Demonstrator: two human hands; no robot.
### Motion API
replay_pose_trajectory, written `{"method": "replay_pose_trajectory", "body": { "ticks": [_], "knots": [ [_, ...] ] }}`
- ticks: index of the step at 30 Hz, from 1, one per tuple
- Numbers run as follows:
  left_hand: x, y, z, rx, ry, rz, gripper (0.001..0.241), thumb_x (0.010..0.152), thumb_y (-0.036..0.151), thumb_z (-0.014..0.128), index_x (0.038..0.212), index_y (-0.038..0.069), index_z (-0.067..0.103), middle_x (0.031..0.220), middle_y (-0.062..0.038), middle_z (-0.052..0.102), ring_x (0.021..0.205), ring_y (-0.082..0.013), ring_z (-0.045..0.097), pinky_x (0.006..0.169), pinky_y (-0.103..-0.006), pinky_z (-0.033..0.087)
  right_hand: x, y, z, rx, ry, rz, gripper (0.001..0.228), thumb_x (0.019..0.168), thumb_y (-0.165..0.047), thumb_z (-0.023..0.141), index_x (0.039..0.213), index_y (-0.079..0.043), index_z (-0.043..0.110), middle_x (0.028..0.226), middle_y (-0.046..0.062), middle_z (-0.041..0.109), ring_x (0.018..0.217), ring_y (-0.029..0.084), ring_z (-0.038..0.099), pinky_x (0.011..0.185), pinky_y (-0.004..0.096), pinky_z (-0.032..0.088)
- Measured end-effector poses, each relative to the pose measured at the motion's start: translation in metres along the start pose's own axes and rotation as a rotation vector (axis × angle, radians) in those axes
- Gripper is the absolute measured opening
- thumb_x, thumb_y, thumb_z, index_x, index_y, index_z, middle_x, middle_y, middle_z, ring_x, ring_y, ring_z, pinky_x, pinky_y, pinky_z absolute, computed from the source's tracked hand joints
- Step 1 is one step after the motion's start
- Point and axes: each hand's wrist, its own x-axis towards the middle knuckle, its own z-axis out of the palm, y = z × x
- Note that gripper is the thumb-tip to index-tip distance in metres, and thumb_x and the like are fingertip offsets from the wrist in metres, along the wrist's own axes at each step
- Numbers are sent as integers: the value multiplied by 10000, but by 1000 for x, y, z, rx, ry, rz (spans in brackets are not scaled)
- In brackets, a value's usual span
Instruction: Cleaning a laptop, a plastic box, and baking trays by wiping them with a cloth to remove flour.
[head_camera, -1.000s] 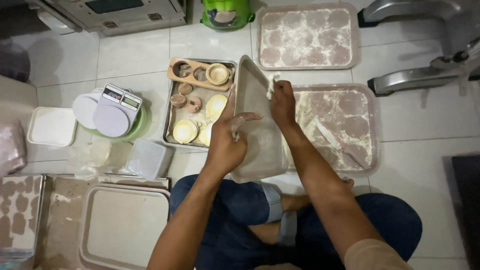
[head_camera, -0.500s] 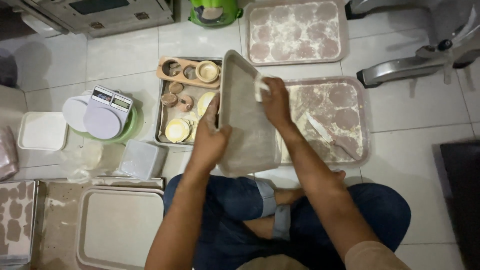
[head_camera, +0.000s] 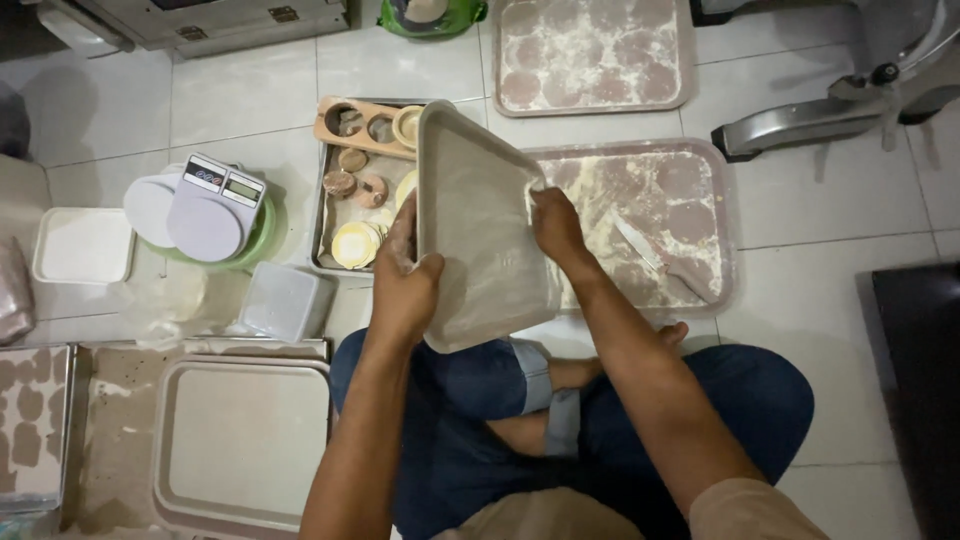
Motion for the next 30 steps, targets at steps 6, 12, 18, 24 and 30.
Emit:
{"method": "replay_pose_trajectory", "body": {
  "ticks": [6, 12, 18, 24, 30],
  "knots": [
    [-16, -1, 5, -21, 32, 90, 834, 751, -162, 446, 1566, -35, 326, 1530, -370, 407, 1422, -483, 397, 1130, -555, 397, -53, -114, -35, 468, 17, 40, 351, 871, 28, 749, 1213, 24, 670, 1135, 194, 680, 1127, 365, 677, 1023, 472, 507],
    [-26, -8, 5, 74, 24, 168, 865, 736, -149, 465, 1576, 25, 353, 1528, -328, 447, 1411, -456, 421, 1118, -534, 422, -71, -81, 4, 314, 133, 41, 194, 892, -2, 714, 1084, -23, 698, 1058, 170, 677, 1064, 356, 693, 958, 429, 532],
    [-31, -12, 5, 111, 47, 192, 856, 741, -148, 458, 1572, 30, 356, 1505, -342, 466, 1401, -478, 435, 1137, -566, 396, -73, -105, -8, 304, 102, 101, 226, 894, -6, 729, 1116, 21, 700, 1070, 236, 694, 1098, 418, 681, 958, 479, 532],
    [-33, -10, 8, 156, 48, 218, 848, 749, -138, 495, 1570, 32, 368, 1528, -314, 454, 1408, -433, 443, 1147, -504, 404, -86, -75, 3, 206, 109, 99, 227, 947, 32, 644, 1174, 26, 658, 1130, 228, 658, 1156, 434, 649, 1022, 511, 512],
    [-32, -22, 2, 18, 66, 179, 849, 754, -147, 452, 1577, 31, 346, 1539, -300, 451, 1423, -372, 436, 1154, -497, 409, -94, -97, -26, 360, 51, 216, 278, 930, 7, 677, 1200, 72, 655, 1151, 273, 664, 1196, 435, 646, 1059, 483, 498]
  ]
}}
